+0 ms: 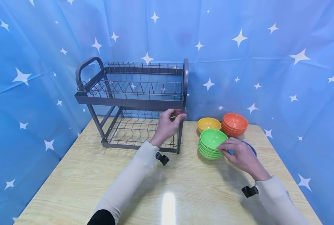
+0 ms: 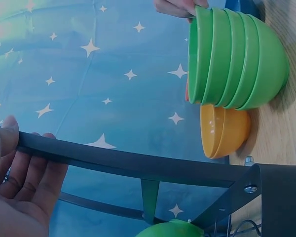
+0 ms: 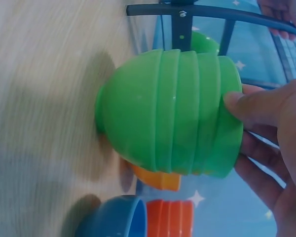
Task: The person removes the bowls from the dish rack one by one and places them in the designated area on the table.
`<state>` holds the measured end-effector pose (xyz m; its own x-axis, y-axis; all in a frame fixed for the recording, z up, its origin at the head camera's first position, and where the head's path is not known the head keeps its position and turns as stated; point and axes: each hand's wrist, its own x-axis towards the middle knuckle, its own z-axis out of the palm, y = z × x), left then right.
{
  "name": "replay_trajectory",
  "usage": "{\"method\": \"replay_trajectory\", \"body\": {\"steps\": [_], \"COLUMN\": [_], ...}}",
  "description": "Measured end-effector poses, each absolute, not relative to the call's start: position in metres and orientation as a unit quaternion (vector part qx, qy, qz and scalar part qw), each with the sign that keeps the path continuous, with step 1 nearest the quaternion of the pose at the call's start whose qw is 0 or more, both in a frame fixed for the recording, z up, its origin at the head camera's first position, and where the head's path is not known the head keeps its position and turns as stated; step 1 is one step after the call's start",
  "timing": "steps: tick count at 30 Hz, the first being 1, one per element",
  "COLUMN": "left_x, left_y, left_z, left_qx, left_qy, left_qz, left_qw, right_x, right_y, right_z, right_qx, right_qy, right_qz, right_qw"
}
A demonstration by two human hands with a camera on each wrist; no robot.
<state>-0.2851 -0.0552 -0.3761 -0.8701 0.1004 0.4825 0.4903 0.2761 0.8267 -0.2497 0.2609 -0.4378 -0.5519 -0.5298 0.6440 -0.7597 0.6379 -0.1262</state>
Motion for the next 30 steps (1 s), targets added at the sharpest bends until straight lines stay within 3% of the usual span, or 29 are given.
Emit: {"method": "replay_trajectory", "body": {"steps": [15, 30], "left_x": [-0.284, -0.284], "left_y": [-0.054, -0.056], "left_z": [-0.377, -0.376], "left_qx": [-0.185, -0.192], "left_qy": [-0.778, -0.774], "left_qz": [-0.575, -0.581], "left_qw": [0.173, 0.163], "right_x": [-0.241, -0.244], "right_y": [0.250, 0.203], "right_z": [-0.431, -0.411], "right_qx": [0.331, 0.288], "right_qy": [-0.898, -0.890], "right_qz": [0.198, 0.334], "right_qw": [0.214, 0.110]}}
